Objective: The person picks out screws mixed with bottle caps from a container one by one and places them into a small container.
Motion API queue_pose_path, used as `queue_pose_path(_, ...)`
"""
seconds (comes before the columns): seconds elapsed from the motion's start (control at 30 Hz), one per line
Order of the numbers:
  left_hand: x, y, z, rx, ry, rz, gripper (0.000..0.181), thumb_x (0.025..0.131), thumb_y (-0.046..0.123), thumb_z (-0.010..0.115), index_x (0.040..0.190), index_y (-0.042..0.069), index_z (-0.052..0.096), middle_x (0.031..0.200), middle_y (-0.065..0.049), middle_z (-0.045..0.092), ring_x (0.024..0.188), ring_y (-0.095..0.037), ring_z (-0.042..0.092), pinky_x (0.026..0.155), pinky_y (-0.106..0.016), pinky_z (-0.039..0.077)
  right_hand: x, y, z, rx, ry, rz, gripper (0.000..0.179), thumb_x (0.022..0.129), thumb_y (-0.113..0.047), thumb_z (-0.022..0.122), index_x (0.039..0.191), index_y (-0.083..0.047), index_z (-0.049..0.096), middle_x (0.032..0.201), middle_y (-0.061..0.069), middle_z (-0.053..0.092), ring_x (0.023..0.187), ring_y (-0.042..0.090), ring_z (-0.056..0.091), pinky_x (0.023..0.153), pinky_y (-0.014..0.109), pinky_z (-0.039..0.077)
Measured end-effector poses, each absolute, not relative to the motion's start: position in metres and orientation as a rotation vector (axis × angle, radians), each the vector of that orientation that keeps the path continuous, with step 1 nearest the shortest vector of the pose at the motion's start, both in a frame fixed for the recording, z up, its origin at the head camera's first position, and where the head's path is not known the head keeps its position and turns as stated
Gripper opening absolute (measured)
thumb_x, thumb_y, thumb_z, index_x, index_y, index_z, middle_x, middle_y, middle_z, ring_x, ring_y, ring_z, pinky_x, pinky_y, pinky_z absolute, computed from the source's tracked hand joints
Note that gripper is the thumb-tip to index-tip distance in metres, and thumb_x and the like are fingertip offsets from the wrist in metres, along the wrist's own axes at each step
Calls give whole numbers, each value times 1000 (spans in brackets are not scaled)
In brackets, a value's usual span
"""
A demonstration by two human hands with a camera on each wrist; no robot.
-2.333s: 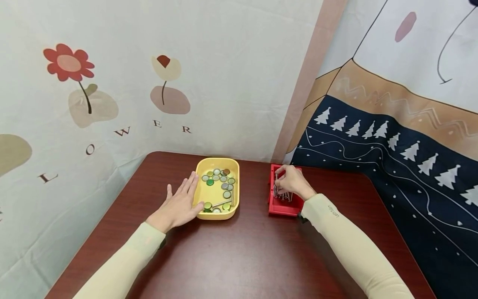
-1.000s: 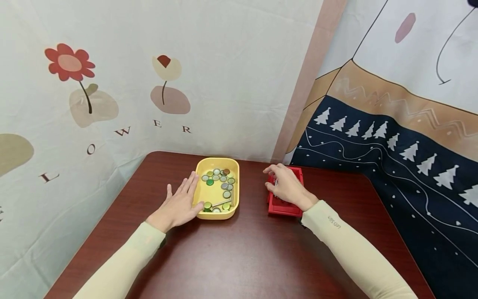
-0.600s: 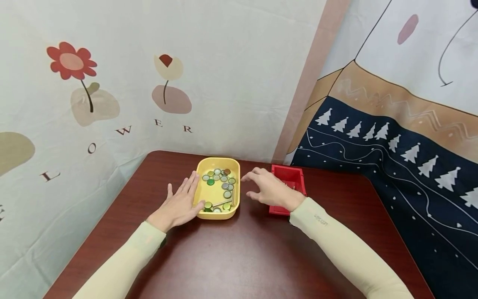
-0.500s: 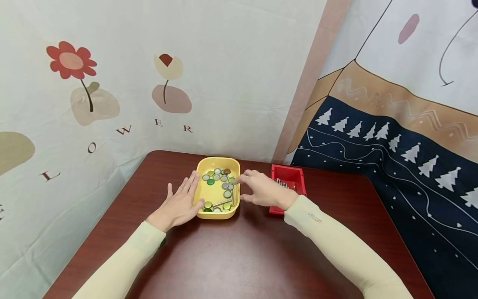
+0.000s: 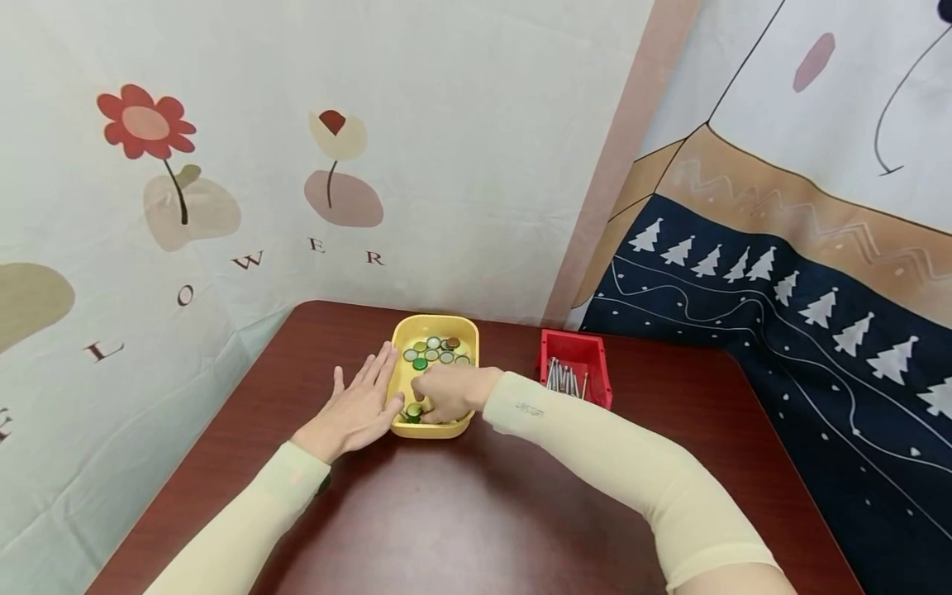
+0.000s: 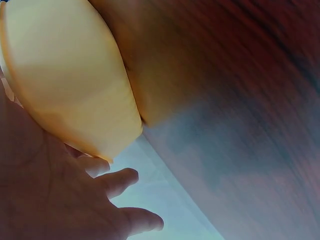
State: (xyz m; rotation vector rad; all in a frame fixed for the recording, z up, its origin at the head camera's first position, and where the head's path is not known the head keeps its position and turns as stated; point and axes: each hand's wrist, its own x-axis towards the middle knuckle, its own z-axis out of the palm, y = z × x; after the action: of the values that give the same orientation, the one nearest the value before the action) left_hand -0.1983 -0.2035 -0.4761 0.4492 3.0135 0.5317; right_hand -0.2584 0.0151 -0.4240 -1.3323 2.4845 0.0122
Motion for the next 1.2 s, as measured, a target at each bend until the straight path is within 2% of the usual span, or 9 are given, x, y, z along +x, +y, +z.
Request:
queue_pose_path(0.13,-198,-204,-477,447,3009,531,79,123,39,42,188,4,12,199,-15,6,181,-50,22,134,-95,7,-258,0,-429,-1306,2472,98,27,111,-27,79,132,-10,75,103,-1,80,87,12,70,82,28,61)
queue_pose_path(0.3,-198,-204,-476,445,3004,532,81,123,42,41,188,5,11,199,-14,4,182,-50,21,134,-94,7,-259,-10,-437,-1232,2513,148,38,110,-33,82,140,-12,70,111,0,80,95,12,75,87,30,65)
queue_pose_path(0.43,-198,-204,-477,449,3007,530,81,122,41,43,188,4,12,199,-14,4,181,-50,22,134,-94,6,-265,-11,-440,-1162,2527,126,39,110,-37,83,137,-12,70,108,-1,78,93,12,74,82,28,64)
queue_pose_path(0.6,-199,-204,-477,455,3013,526,82,121,39,46,187,4,12,199,-15,4,181,-50,22,134,-95,7,-277,-6,-443,-1091,2554,84,15,113,-27,80,117,-13,76,93,-2,74,80,12,67,71,24,58)
queue_pose_path(0.7,-199,-205,-477,455,3008,533,83,121,38,47,187,3,11,199,-15,4,181,-51,22,133,-95,6,-283,-2,-447,-1062,2577,94,9,113,-21,78,111,-13,78,89,-2,72,77,11,63,68,23,56)
queue_pose_path(0.87,-198,-205,-478,454,3007,535,84,120,38,49,187,3,12,199,-16,5,181,-51,22,133,-95,6,-288,5,-451,-1048,2627,70,9,112,-13,76,103,-12,78,86,-2,68,74,10,60,65,22,54)
queue_pose_path(1.0,-198,-205,-478,453,3012,531,85,120,38,50,187,2,12,198,-17,6,181,-51,23,133,-95,7,-292,8,-450,-1044,2637,10,9,110,-7,75,103,-11,79,87,1,71,73,13,62,64,24,55)
queue_pose_path(1.2,-199,-204,-478,452,3012,541,85,119,37,51,187,2,13,198,-18,8,181,-51,23,132,-96,6,-313,12,-466,-1072,2672,-113,12,104,-1,77,105,-11,83,94,2,81,83,14,69,73,30,63)
